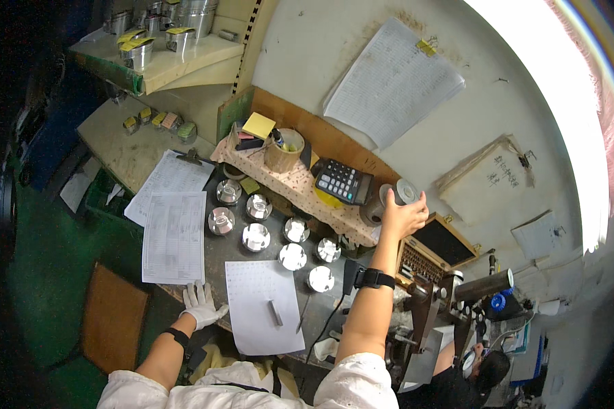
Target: Measuring and inspecting metal pistons using a dial gauge and recording measurements on paper.
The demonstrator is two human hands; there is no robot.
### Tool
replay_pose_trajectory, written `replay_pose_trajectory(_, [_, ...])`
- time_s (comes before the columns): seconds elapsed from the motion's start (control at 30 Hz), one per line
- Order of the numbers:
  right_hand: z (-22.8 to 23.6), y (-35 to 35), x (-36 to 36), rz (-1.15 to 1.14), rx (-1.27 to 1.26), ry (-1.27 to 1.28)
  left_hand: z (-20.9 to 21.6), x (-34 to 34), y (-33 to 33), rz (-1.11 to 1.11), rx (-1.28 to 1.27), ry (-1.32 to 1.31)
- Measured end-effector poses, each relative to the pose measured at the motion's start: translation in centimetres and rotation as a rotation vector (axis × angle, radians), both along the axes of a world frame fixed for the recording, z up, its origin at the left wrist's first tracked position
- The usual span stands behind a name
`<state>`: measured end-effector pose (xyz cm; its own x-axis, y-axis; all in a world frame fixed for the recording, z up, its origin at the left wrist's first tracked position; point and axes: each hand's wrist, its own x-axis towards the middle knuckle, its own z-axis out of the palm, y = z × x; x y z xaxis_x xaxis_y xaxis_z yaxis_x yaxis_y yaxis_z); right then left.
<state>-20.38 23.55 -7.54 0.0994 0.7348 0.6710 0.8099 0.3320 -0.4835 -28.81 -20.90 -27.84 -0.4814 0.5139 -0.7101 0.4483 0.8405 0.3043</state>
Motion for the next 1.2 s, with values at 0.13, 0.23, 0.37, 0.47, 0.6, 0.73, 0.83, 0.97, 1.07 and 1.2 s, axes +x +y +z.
replay_pose_trajectory(0.13, [1.1, 1.2, -0.7, -0.018, -0.182, -0.032, 0.3, -0.2, -0.4, -0.001, 0.001, -0.015])
replay_pose_trajectory(0.23, [0.8, 2.2, -0.4, 0.029, -0.242, -0.061, -0.1, -0.2, -0.6, 0.004, 0.015, 0.000])
replay_pose_trajectory(0.37, [-0.5, 2.9, 0.5, 0.057, -0.108, -0.031, -0.4, -0.1, -0.5, 0.002, 0.012, 0.024])
replay_pose_trajectory(0.47, [-0.2, 1.2, 0.6, 0.012, -0.050, 0.070, -0.6, 0.2, -0.6, 0.007, 0.017, 0.026])
replay_pose_trajectory(0.6, [1.5, -3.6, 1.6, 0.157, 0.036, 0.314, -0.6, 0.3, -0.7, -0.006, 0.009, 0.032])
replay_pose_trajectory(0.73, [2.7, -10.9, 3.0, 0.922, -0.283, 1.001, -0.8, 0.3, -0.8, -0.013, 0.030, 0.033])
replay_pose_trajectory(0.83, [1.9, -14.9, 5.1, 1.125, -0.623, 1.097, -0.9, 0.5, -1.0, -0.003, 0.072, 0.099])
replay_pose_trajectory(0.97, [1.6, -20.9, 7.7, 1.230, -0.925, 1.125, -0.9, 0.6, -0.8, -0.004, 0.105, 0.140])
replay_pose_trajectory(1.07, [2.9, -24.4, 9.9, 1.225, -1.177, 1.244, -1.7, 0.8, -0.8, -0.004, 0.111, 0.164])
replay_pose_trajectory(1.2, [3.2, -27.0, 13.2, 1.255, -1.313, 1.172, -2.7, 1.4, -1.4, 0.125, 0.357, 0.245])
